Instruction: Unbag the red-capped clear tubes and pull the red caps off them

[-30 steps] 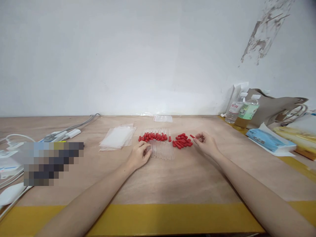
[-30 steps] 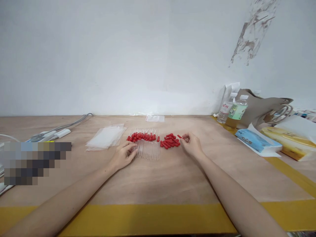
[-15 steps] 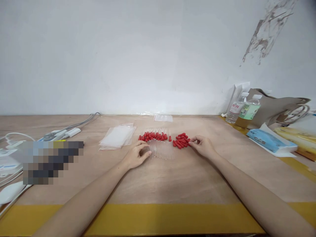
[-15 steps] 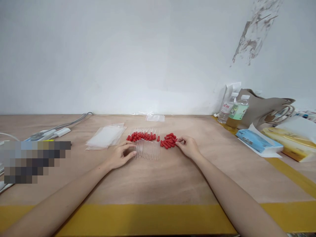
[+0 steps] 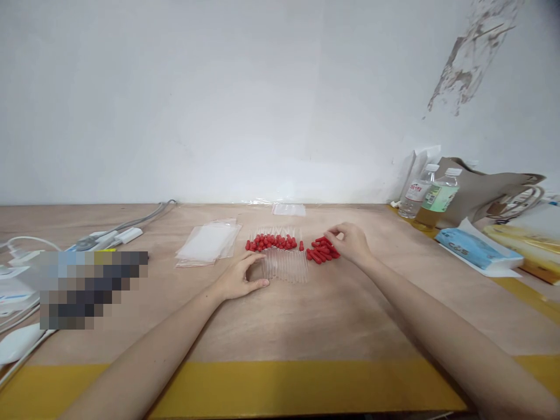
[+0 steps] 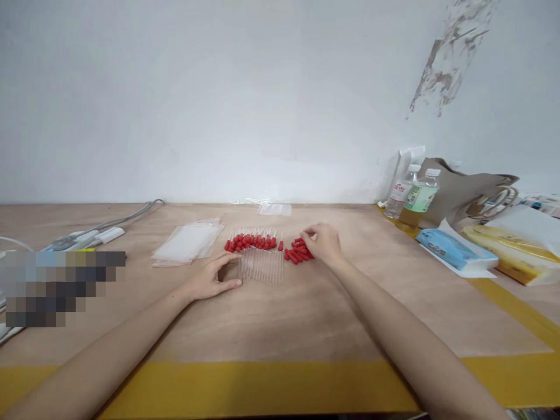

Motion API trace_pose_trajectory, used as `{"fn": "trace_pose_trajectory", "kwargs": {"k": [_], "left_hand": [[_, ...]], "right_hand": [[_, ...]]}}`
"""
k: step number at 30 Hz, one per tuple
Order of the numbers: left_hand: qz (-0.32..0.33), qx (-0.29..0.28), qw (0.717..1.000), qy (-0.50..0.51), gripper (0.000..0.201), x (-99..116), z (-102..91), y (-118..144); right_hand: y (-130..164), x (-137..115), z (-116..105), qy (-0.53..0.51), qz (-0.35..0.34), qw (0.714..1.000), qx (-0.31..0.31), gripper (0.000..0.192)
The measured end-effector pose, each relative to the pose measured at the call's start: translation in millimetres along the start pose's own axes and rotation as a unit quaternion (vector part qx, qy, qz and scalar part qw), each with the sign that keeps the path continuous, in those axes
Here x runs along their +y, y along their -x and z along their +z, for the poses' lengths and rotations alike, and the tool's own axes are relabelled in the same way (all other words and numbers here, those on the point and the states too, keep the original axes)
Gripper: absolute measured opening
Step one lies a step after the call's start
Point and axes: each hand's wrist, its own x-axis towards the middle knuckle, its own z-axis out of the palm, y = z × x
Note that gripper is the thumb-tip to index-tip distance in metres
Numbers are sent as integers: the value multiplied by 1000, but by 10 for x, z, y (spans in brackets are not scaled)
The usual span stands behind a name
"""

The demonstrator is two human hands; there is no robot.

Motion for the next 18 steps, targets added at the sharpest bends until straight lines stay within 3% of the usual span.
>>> {"fn": "trace_pose_trajectory", "kwargs": {"k": [2,4,7,14,18], "left_hand": [[1,1,1000,5,47,-9,5,3],[-1,-2,1000,10,46,-5,-3,7],[-7,-13,1000,17,50,11,-27,15],[-19,-20,1000,14,60,2,-29,18],[-12,-7,1000,12,59,20,-29,18]], "right_hand": [[-141,-219,60,85,-3,993,-78,24],[-282,-399,178,170,39,970,-168,23],[-455,-541,403,195,87,951,-223,16],[-605,-527,695,172,176,917,-316,12],[-677,-584,622,151,187,925,-294,11]]}}
